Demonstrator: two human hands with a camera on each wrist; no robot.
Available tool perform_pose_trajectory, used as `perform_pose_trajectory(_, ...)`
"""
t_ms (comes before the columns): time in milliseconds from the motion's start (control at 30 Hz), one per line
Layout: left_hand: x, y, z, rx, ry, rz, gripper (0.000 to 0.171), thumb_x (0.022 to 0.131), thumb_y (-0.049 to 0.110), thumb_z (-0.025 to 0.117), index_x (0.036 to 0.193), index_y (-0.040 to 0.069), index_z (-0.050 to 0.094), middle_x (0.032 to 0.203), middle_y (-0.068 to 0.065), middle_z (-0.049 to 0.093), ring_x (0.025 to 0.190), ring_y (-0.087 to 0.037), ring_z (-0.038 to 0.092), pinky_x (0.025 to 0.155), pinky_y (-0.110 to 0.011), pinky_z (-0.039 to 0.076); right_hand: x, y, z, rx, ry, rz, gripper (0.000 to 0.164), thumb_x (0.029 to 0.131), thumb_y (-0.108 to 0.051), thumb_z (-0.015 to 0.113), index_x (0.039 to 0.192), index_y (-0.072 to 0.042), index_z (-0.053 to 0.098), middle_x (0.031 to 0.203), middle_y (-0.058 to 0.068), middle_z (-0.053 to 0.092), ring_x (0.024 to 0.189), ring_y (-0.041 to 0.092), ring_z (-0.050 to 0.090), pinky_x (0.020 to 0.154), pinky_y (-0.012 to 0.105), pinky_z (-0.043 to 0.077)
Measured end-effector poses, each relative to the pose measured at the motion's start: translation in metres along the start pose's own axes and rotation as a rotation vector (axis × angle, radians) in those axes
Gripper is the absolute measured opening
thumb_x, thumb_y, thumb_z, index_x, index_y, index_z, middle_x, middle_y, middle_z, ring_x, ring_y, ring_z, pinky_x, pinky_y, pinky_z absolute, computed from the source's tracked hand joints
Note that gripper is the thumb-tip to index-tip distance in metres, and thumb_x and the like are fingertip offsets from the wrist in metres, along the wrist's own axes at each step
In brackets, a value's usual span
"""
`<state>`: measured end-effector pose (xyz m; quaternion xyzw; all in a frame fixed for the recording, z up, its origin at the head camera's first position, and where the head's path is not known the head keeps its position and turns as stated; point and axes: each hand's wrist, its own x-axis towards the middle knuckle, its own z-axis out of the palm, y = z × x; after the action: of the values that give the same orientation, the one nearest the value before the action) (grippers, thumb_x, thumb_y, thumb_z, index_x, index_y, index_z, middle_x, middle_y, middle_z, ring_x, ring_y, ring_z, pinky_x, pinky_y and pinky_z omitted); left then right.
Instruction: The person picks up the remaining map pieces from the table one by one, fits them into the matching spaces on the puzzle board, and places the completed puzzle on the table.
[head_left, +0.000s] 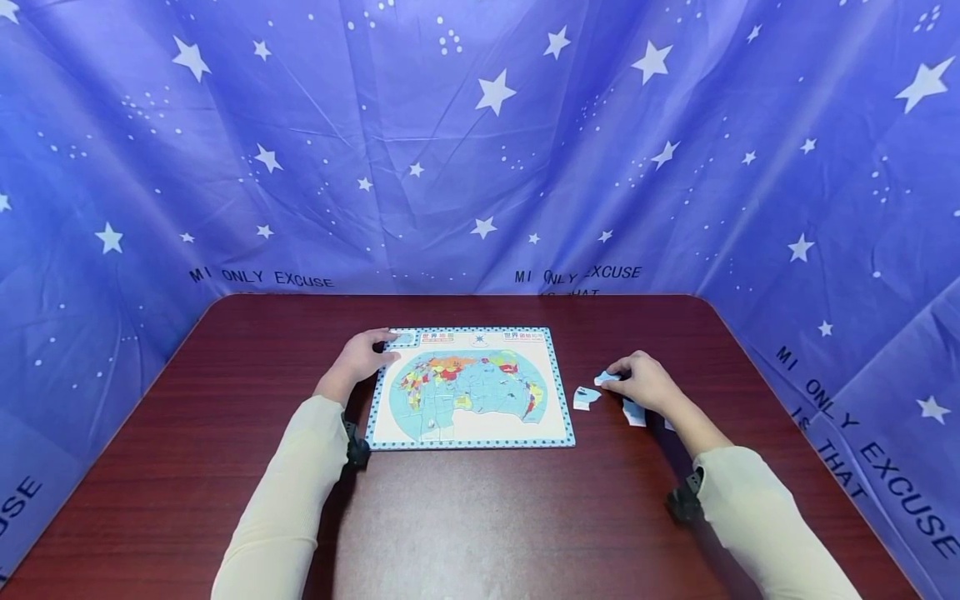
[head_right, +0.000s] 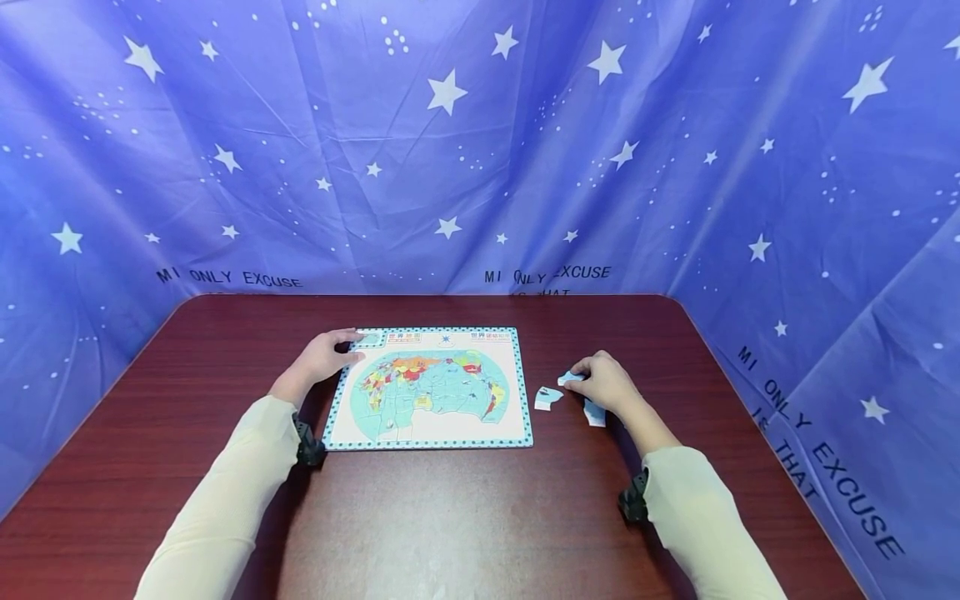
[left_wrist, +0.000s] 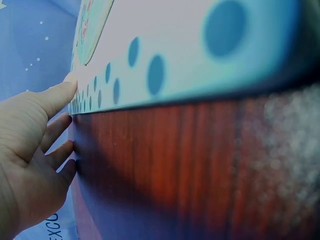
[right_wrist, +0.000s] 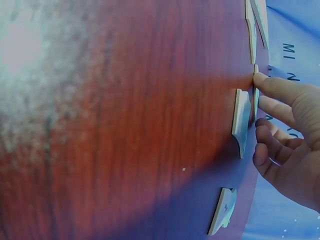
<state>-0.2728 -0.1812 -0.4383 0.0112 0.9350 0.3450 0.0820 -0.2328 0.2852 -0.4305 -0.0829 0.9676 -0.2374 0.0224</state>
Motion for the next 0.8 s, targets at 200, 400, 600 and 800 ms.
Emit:
perform_pose_trajectory(200, -0.001, -0.001, 0.0, -0.002, 0.006, 0.001, 0.048, 0.093, 0.021, 0.058, 0.138, 0.01, 0.048, 0.153, -0.012, 0.029, 0.143, -0.034, 0.02, 0.113, -0.051, 0.027, 0.003, 0.002, 0.002, 0.004, 0.003, 0.01, 0.032, 0.082, -0.025, 0.07, 0.099, 0.002, 0.07, 0.104, 0.02, 0.058, 0.091, 0.029, 0.055, 0.077, 0.044, 0.048)
perform_pose_trajectory(400, -0.001, -0.001, 0.001, 0.0, 0.003, 0.008, 0.048, 0.093, 0.022, 0.059, 0.138, 0.01, 0.047, 0.153, -0.012, 0.03, 0.142, -0.035, 0.021, 0.112, -0.051, 0.028, 0.001, 0.002, 0.001, 0.027, 0.004, 0.038, 0.034, 0.082, -0.026, 0.07, 0.101, 0.001, 0.069, 0.107, 0.019, 0.058, 0.092, 0.027, 0.054, 0.074, 0.04, 0.048)
perform_pose_trajectory(600, 0.0, -0.002, 0.001, 0.0, -0.003, 0.005, 0.049, 0.093, 0.022, 0.059, 0.139, 0.009, 0.047, 0.153, -0.013, 0.029, 0.142, -0.035, 0.02, 0.112, -0.051, 0.028, -0.003, -0.006, 0.0, 0.045, 0.01, -0.017, 0.031, 0.079, -0.024, 0.072, 0.098, 0.001, 0.07, 0.102, 0.018, 0.06, 0.091, 0.028, 0.056, 0.078, 0.043, 0.049)
perform_pose_trajectory(800, 0.0, -0.002, 0.0, 0.001, 0.001, 0.006, 0.049, 0.093, 0.021, 0.058, 0.138, 0.009, 0.047, 0.153, -0.012, 0.029, 0.142, -0.035, 0.02, 0.112, -0.051, 0.027, -0.008, -0.02, 0.003, 0.048, 0.026, -0.078, 0.029, 0.077, -0.023, 0.074, 0.095, -0.001, 0.071, 0.097, 0.013, 0.061, 0.085, 0.023, 0.057, 0.075, 0.037, 0.048)
